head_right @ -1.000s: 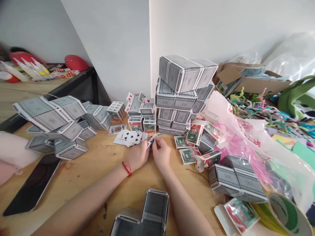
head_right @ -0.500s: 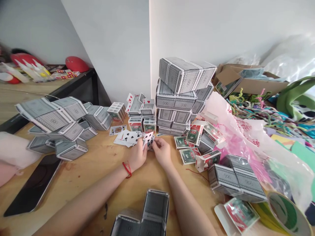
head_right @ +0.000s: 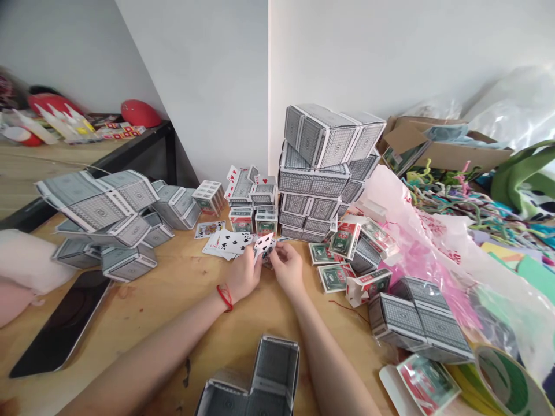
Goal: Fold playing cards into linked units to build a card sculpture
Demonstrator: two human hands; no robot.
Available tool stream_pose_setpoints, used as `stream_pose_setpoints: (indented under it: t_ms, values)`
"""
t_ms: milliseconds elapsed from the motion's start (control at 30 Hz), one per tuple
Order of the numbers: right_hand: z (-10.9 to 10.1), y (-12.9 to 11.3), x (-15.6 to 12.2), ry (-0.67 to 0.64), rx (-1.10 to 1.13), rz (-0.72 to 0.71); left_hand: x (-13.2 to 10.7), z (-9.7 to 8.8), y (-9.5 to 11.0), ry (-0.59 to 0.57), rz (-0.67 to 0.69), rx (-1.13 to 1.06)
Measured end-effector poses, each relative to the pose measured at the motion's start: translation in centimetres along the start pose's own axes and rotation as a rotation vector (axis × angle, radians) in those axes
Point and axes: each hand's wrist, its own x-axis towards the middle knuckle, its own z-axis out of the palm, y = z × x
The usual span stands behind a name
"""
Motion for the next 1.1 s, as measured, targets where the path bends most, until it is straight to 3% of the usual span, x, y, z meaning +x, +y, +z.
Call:
stream_pose_setpoints:
  t_ms: [100,233,500,700,900,1100]
  values:
    - [-0.3,0.1,0.5,-0.099,0.098,0.079,0.1,0.1,-0.2,0.007,-0.020,-0.013]
    - [-0.4,0.6,0.5,-0.104,0.054,0.085,0.2,0.0,-0.1,0.008,-0.026,0.004]
    - [0.1,0.8,-0.3,0.057,-0.289,-0.097,0.0,-0.1,0.1,-0.029,0.052,0.039]
    - [0.7,0.6,-0.8,0.204,-0.400,-0.104,-0.1,-0.1,0.5,-0.065,0.065,-0.043]
    - [0.0,0.6,0.3,-0.032,-0.069,-0.027,0.0,0.1,0.3,0.005,-0.030,-0.114]
    - [-0.3,0.9,0.4,-0.011,-0.109,-0.004,0.1,0.2,0.1,0.002,-0.040,-0.123]
